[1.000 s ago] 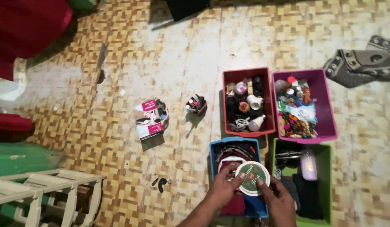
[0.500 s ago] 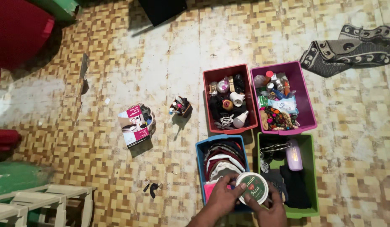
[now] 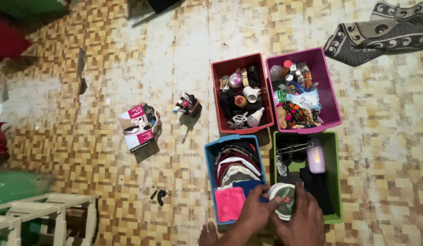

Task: The person organizes small household items by sorting them into several colored plastic bins. They handle hair clips, a small jar, and folded cloths, placing each into separate containers and then stacking the bins into a drawer unit.

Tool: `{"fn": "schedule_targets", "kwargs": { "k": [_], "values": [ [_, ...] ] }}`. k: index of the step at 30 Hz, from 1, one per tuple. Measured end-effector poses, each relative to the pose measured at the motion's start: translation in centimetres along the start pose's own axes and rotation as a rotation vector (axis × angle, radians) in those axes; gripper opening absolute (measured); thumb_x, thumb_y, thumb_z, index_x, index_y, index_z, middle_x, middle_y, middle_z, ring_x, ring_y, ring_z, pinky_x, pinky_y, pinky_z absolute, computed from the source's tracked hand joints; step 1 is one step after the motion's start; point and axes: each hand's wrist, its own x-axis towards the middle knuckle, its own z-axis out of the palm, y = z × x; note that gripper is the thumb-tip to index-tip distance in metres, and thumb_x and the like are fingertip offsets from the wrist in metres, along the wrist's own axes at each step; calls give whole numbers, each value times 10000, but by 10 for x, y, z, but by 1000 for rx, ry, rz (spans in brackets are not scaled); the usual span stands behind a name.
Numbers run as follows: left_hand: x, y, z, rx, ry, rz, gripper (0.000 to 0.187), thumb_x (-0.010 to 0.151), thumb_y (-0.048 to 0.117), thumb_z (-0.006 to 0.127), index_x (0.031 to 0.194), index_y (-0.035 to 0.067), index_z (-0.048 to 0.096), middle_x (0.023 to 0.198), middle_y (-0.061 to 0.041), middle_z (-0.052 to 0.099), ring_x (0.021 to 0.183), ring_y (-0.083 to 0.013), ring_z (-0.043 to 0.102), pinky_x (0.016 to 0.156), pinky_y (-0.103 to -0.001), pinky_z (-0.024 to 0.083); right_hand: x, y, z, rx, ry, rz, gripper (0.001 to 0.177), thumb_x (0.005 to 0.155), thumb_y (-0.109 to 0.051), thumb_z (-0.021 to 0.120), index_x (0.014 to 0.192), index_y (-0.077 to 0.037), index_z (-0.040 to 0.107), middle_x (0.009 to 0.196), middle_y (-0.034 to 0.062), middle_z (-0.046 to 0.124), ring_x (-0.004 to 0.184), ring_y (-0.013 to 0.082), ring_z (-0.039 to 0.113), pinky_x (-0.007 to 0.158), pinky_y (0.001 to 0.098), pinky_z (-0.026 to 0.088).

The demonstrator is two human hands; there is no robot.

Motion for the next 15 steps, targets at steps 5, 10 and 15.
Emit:
{"fn": "schedule_targets", "kwargs": {
  "k": [5, 10, 15],
  "values": [
    [10, -17, 51, -71, -73, -55, 525, 865, 326, 824, 1280, 54, 652, 1139, -148, 688, 1026, -250, 678, 896, -363, 562, -2, 42, 1, -63, -28, 110, 1092, 532, -456, 896, 1481, -152, 449, 1398, 208, 519, 1233, 424, 535, 1002, 543, 474],
    [21, -25, 84, -21, -210, -145, 593, 914, 361, 729, 1423, 114, 555, 1229, -133, 697, 1079, -248, 686, 932, -372, 556, 20, 113, 8, -237, -134, 116, 1163, 518, -461, 883, 1517, -120, 396, 1396, 228, 477, 1234, 436, 542, 1013, 553, 503],
    [32, -33, 90, 74, -209, -203, 519, 943, 354, 675, 1381, 94, 573, 1244, -144, 700, 1038, -281, 708, 909, -380, 559, 27, 151, 30, -325, -239, 309, 1095, 568, -433, 893, 1513, -166, 410, 1483, 156, 457, 1285, 428, 531, 990, 566, 517]
  ]
}}
